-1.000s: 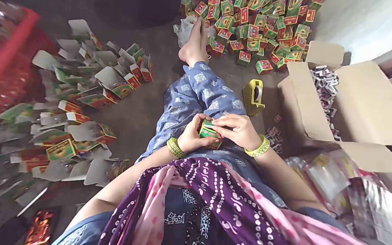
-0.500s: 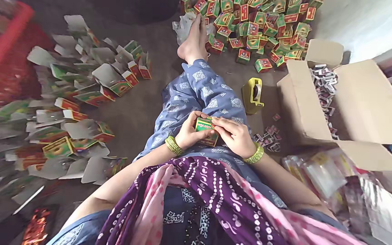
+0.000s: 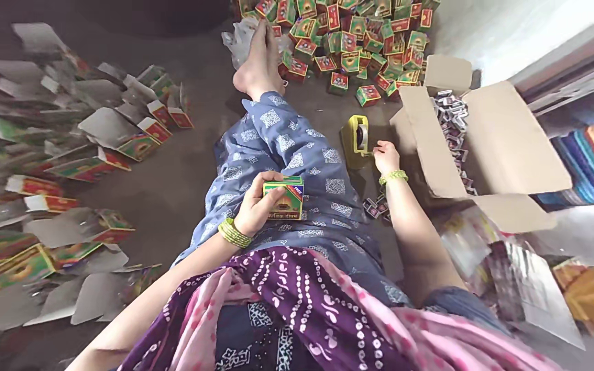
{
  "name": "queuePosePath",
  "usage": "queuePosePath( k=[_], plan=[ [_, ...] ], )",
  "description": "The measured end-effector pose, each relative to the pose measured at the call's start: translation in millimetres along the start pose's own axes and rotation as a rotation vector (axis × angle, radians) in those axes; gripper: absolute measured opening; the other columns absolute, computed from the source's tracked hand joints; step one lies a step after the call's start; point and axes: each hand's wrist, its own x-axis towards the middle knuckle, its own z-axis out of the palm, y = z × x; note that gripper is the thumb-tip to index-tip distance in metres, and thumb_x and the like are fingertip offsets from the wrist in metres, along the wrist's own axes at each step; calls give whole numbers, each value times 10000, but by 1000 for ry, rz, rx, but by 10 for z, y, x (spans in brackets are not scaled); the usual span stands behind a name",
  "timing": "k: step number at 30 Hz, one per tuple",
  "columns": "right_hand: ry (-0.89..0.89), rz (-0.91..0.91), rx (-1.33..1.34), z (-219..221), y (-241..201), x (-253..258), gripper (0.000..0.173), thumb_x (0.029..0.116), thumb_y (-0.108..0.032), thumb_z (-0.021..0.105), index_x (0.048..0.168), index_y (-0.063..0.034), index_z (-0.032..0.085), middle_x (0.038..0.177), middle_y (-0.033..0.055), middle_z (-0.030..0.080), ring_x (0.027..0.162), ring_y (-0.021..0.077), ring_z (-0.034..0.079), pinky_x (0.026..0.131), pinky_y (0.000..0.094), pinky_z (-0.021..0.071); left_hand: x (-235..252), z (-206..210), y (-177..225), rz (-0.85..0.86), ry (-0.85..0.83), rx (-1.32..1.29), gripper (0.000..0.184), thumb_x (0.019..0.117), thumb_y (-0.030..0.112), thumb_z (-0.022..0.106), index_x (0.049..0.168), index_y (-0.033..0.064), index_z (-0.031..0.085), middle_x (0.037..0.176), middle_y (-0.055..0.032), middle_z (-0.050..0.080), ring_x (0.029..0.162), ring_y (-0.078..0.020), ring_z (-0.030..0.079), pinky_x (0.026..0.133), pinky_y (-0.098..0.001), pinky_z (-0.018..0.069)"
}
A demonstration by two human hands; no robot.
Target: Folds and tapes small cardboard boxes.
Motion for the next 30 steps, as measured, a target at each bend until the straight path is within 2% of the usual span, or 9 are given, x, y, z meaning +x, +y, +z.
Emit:
queuePosePath(
  k=[3, 6, 12, 15, 20, 21, 23, 26, 30],
  plan=[
    [-159, 63, -76, 50, 145, 271, 435, 1044, -144, 560, 1453, -5, 513, 1400, 241, 594, 1327, 371, 560, 1128, 550, 421, 34, -13, -50, 45, -9, 38, 221, 1023, 161, 480, 1202, 57, 559, 1302, -86, 599, 1116, -188, 656, 922, -388, 593],
    [-229, 42, -72, 92, 187, 420, 382, 1064, -202, 553, 1395, -13, 583, 1375, 228, 614, 1314, 357, 566, 1128, 542, 412, 57, -15, -56, 64, 3, 66, 215, 1034, 166, 445, 1177, 60, 565, 1315, -82, 594, 1152, -184, 641, 949, -388, 580],
    [-176, 105, -31, 93, 120, 490, 391, 928, -222, 769, 1262, -33, 694, 1250, 185, 694, 1207, 327, 636, 1072, 540, 467, 66, -8, -73, 53, 0, 84, 232, 1046, 163, 431, 1215, 51, 543, 1309, -84, 595, 1145, -176, 644, 948, -381, 582],
    [-144, 157, 70, 52, 82, 442, 358, 907, -229, 793, 1211, -50, 735, 1230, 167, 709, 1197, 304, 642, 1064, 535, 472, 61, 5, -46, 37, 5, 88, 241, 1044, 144, 429, 1237, 38, 529, 1299, -83, 604, 1120, -166, 657, 932, -371, 592],
    [-115, 288, 183, -87, 44, 118, 348, 907, -266, 794, 1204, -94, 741, 1209, 134, 698, 1069, 249, 630, 889, 470, 497, 47, 8, -35, 24, 16, 58, 244, 1049, 142, 436, 1256, 41, 517, 1301, -79, 601, 1090, -173, 673, 913, -378, 605],
    [-108, 290, 185, -76, 78, 55, 339, 896, -266, 799, 1185, -96, 750, 1192, 130, 710, 1066, 248, 645, 898, 475, 509, 44, 6, -38, 24, 19, 60, 242, 1051, 146, 440, 1254, 45, 522, 1302, -76, 601, 1086, -170, 672, 911, -374, 604],
    [-117, 293, 150, -50, 141, -44, 364, 890, -312, 804, 1182, -101, 754, 1207, 139, 716, 1146, 280, 656, 1002, 533, 504, 42, 7, -42, 25, 23, 68, 242, 1049, 155, 445, 1249, 51, 535, 1300, -72, 605, 1082, -165, 671, 904, -366, 604],
    [-129, 287, 117, -2, 229, -83, 385, 911, -329, 787, 1198, -78, 735, 1193, 164, 707, 1125, 305, 647, 985, 546, 489, 45, 20, -50, 27, 11, 75, 246, 1050, 162, 444, 1248, 52, 540, 1299, -71, 604, 1088, -164, 667, 910, -364, 600],
    [-109, 198, 36, 62, 289, -29, 343, 920, -303, 787, 1154, -56, 748, 1189, 179, 712, 1165, 325, 640, 1040, 558, 457, 26, 15, -42, 41, 10, 67, 250, 1051, 159, 447, 1256, 41, 530, 1296, -75, 606, 1082, -165, 673, 904, -371, 605]
  ],
)
